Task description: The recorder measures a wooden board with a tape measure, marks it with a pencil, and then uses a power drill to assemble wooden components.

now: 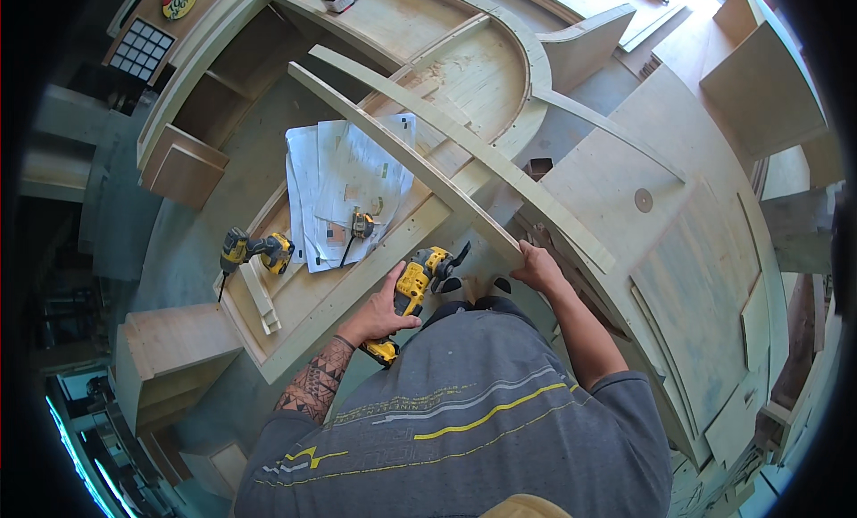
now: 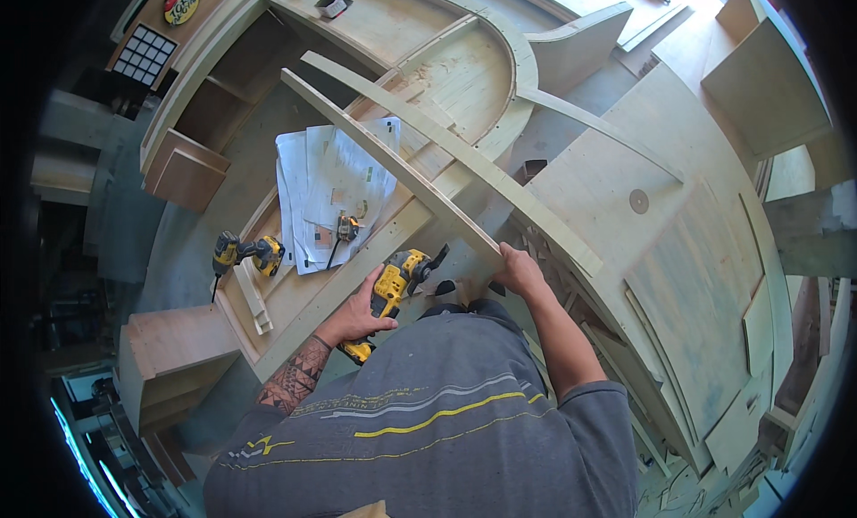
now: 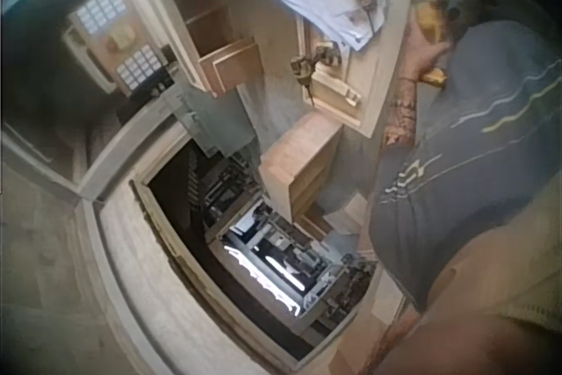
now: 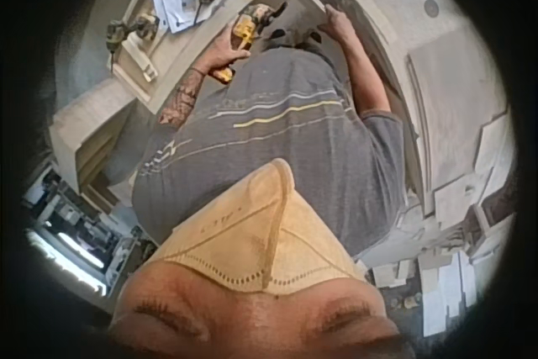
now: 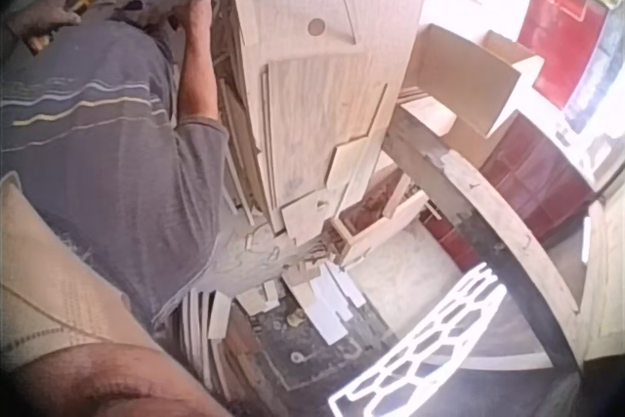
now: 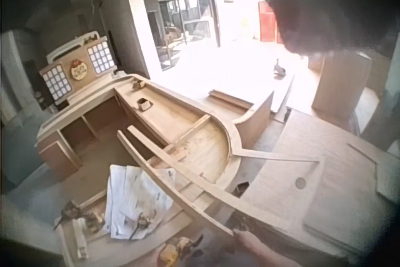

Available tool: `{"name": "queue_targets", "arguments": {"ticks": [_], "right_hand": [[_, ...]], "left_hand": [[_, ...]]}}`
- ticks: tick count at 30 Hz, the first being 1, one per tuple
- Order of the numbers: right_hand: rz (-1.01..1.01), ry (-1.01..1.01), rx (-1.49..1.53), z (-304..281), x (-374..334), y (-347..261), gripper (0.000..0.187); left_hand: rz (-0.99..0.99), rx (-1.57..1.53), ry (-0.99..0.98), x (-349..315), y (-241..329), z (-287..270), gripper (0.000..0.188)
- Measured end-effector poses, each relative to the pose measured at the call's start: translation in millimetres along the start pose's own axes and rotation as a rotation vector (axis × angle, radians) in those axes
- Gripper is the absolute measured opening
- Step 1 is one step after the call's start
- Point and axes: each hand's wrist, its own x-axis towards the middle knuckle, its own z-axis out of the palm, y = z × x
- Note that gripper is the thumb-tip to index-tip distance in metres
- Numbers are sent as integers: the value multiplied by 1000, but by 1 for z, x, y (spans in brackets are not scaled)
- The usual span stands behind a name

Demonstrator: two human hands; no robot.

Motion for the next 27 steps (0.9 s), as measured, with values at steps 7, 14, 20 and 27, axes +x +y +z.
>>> {"name": "queue_targets", "arguments": {"ticks": [7,14,20,27], "right_hand": [[83,22,17,-2,-15,3,47],[195,103,-148,3,-24,-18,44],[236,92,-151,8,-24,-21,38],[230,150,-154,10,-21,-14,37]], "left_hand": [[16,195,-78,25,-17,-24,131],[80,272,-112,46,-15,-39,130],[184,310,-117,63,-17,-40,131],[203,320,-126,73,-12,-37,129]]}}
